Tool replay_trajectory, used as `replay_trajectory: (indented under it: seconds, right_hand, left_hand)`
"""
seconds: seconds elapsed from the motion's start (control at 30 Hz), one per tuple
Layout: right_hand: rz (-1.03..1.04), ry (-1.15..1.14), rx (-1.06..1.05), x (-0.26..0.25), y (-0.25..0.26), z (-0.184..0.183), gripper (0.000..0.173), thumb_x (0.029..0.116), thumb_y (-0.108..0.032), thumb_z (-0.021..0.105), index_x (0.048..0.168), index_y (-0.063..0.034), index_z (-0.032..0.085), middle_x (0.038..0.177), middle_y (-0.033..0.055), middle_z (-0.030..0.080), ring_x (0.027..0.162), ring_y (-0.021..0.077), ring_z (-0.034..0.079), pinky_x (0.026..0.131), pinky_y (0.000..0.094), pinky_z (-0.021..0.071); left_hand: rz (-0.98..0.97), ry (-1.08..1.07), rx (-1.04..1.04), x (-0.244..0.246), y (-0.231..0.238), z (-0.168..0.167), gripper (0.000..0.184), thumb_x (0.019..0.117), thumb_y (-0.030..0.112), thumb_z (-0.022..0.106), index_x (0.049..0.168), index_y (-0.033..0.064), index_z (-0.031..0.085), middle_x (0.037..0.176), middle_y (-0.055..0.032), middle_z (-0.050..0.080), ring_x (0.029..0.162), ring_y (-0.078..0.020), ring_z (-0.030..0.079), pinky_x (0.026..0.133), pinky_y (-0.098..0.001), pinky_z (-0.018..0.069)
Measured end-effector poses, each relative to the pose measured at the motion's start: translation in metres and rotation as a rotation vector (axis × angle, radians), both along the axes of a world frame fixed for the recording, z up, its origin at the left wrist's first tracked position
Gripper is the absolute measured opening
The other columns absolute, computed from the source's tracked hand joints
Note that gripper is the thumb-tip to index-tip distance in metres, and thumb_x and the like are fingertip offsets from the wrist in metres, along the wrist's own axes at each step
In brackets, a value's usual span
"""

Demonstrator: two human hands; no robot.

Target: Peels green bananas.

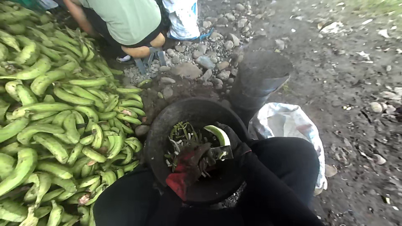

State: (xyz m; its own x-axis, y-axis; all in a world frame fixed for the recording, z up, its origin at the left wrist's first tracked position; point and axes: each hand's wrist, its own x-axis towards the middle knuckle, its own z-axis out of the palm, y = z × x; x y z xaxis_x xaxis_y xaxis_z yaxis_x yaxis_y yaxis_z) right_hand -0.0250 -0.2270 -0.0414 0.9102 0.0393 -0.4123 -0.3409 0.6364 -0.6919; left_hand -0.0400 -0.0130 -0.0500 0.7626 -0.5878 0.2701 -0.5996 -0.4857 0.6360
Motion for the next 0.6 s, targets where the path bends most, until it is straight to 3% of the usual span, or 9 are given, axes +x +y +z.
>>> replay_trajectory:
  seconds: [0.13, 0.23, 0.33, 0.4, 0.5, 0.6]
  right_hand:
    - [-0.022, -0.046, 0.088, -0.006, 0.019, -0.007, 0.050, 0.1098, -0.032, 0.022, 0.100, -0.0078, 0.064, 0.077, 0.0039, 0.068, 0.067, 0.0113, 0.066, 0.063, 0.0281, 0.0587]
    - [-0.069, -0.190, -0.062, -0.017, 0.041, -0.010, 0.034, 0.1087, -0.020, 0.032, 0.111, -0.0042, 0.062, 0.088, 0.0040, 0.069, 0.079, 0.0109, 0.067, 0.073, 0.0300, 0.0598]
    - [-0.033, -0.222, -0.170, -0.027, 0.045, -0.010, 0.039, 0.1096, -0.020, 0.032, 0.125, 0.0013, 0.060, 0.105, 0.0064, 0.070, 0.094, 0.0093, 0.067, 0.086, 0.0282, 0.0581]
    - [-0.049, -0.198, -0.076, -0.029, 0.042, -0.005, 0.040, 0.1077, -0.021, 0.027, 0.120, -0.0042, 0.061, 0.095, 0.0022, 0.071, 0.082, 0.0070, 0.068, 0.075, 0.0251, 0.0593]
    - [-0.156, -0.167, -0.114, -0.020, 0.024, 0.009, 0.039, 0.1087, -0.020, 0.025, 0.119, -0.0036, 0.059, 0.088, 0.0026, 0.069, 0.074, 0.0085, 0.067, 0.069, 0.0259, 0.0592]
    - [-0.276, -0.214, -0.426, -0.001, -0.025, 0.036, 0.033, 0.1092, -0.018, 0.037, 0.129, -0.0025, 0.060, 0.104, 0.0048, 0.069, 0.091, 0.0079, 0.066, 0.083, 0.0276, 0.0576]
  left_hand:
    - [0.168, 0.069, 0.068, -0.002, -0.008, 0.006, 0.039, 0.0949, 0.029, 0.066, 0.132, 0.0161, 0.070, 0.119, -0.0181, 0.070, 0.110, -0.0358, 0.067, 0.096, -0.0540, 0.0543]
    - [0.413, 0.141, 0.030, 0.004, -0.016, 0.001, 0.042, 0.0986, 0.035, 0.062, 0.134, 0.0123, 0.067, 0.120, -0.0167, 0.070, 0.111, -0.0317, 0.067, 0.098, -0.0510, 0.0542]
    - [0.541, 0.295, -0.030, 0.018, -0.015, 0.004, 0.043, 0.1041, 0.037, 0.055, 0.131, 0.0048, 0.065, 0.118, -0.0161, 0.071, 0.111, -0.0262, 0.068, 0.101, -0.0457, 0.0534]
    - [0.545, 0.443, -0.025, 0.021, -0.010, 0.007, 0.043, 0.1070, 0.037, 0.050, 0.132, 0.0046, 0.063, 0.119, -0.0159, 0.069, 0.110, -0.0241, 0.067, 0.100, -0.0444, 0.0527]
    - [0.558, 0.574, -0.056, 0.018, -0.007, 0.007, 0.046, 0.1079, 0.042, 0.047, 0.136, 0.0093, 0.062, 0.118, -0.0133, 0.070, 0.101, -0.0212, 0.070, 0.091, -0.0450, 0.0575]
    - [0.566, 0.631, -0.160, 0.018, -0.009, 0.005, 0.046, 0.1067, 0.045, 0.050, 0.134, 0.0102, 0.063, 0.106, -0.0117, 0.071, 0.086, -0.0193, 0.071, 0.077, -0.0428, 0.0620]
